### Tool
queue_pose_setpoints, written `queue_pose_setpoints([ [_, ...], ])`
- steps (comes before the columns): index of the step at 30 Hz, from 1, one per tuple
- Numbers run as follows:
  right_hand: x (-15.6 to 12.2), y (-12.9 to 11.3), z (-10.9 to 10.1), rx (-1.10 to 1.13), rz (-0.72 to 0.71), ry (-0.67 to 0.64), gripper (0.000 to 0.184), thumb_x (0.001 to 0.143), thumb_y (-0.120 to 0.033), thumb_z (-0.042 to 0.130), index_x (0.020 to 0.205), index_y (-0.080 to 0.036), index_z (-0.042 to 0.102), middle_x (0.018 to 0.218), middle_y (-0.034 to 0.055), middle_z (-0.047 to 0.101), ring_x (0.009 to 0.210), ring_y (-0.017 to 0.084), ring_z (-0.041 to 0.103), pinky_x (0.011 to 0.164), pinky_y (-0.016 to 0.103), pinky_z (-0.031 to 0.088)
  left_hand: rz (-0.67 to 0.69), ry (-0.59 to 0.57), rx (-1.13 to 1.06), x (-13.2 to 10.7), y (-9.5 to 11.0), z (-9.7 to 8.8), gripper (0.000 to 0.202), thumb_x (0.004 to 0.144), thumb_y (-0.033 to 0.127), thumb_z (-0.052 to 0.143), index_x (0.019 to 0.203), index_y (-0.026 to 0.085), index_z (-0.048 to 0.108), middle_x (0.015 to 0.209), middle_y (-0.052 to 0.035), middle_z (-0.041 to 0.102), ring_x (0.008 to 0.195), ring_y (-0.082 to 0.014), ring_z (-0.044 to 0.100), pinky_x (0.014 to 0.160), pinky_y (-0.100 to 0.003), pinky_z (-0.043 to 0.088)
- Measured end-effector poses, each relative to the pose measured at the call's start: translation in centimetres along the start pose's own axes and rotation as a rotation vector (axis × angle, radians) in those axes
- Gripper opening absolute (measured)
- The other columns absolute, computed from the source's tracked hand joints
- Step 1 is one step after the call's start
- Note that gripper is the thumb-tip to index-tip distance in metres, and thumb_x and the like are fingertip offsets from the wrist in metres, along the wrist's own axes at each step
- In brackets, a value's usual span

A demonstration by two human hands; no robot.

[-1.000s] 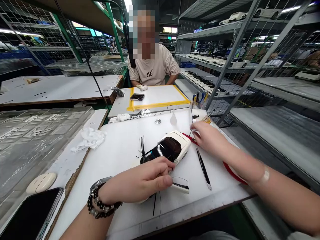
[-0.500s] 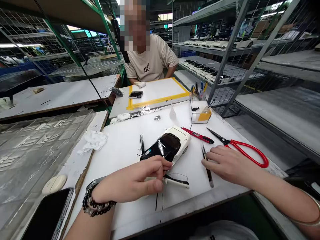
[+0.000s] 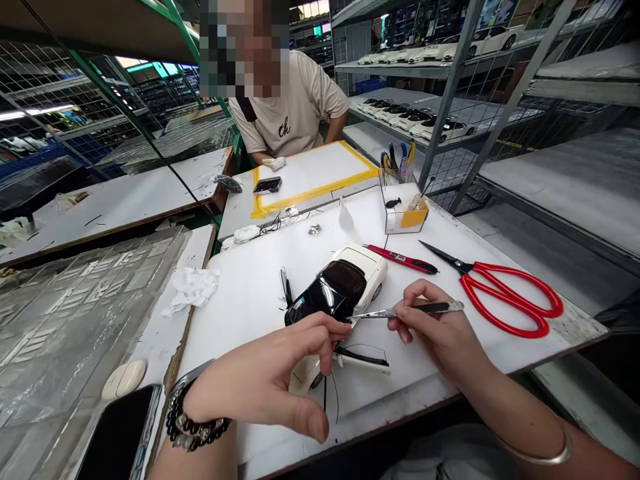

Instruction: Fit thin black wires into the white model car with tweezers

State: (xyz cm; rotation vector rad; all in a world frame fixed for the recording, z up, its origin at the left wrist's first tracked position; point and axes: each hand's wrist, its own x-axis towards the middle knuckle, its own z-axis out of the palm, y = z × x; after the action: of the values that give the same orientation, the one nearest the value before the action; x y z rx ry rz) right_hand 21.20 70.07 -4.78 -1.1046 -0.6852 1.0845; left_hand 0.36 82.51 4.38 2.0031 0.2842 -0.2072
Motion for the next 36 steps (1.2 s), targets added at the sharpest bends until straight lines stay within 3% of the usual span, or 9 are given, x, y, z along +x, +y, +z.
queue_pose_setpoints([
  [7,-0.24,-0.08,-0.47,-0.012,0.031,-0.024,0.023,0.081,-0.028,0.067,0.079,-0.021,0.045,0.067,0.0,0.065,0.055,0.007,0.05,0.052,0.018,0.041,-0.044,0.024,0.005,-0.03,-0.1,0.21,0.052,0.061,0.061,0.073,0.085,0.02,0.052,0.132,-0.0069,0.044,0.123,-0.0284,0.04,0.099,-0.037,0.04],
  [20,-0.17,0.02,-0.62,-0.008,0.032,-0.02,0.021,0.081,-0.028,0.067,0.08,-0.021,0.047,0.068,0.0005,0.065,0.058,0.009,0.052,0.052,0.017,0.041,-0.066,0.005,-0.011,0.01,0.26,0.15,0.045,0.06,0.045,0.08,0.084,0.019,0.052,0.131,-0.0065,0.044,0.123,-0.0287,0.041,0.096,-0.032,0.042],
  [36,-0.1,-0.04,-0.6,-0.008,0.031,-0.028,0.021,0.081,-0.027,0.066,0.08,-0.021,0.046,0.069,0.0019,0.065,0.055,0.01,0.05,0.053,0.021,0.042,-0.047,0.011,0.021,-0.17,0.2,0.14,0.049,0.063,0.058,0.073,0.085,0.019,0.053,0.132,-0.0095,0.045,0.121,-0.0291,0.043,0.096,-0.037,0.044],
])
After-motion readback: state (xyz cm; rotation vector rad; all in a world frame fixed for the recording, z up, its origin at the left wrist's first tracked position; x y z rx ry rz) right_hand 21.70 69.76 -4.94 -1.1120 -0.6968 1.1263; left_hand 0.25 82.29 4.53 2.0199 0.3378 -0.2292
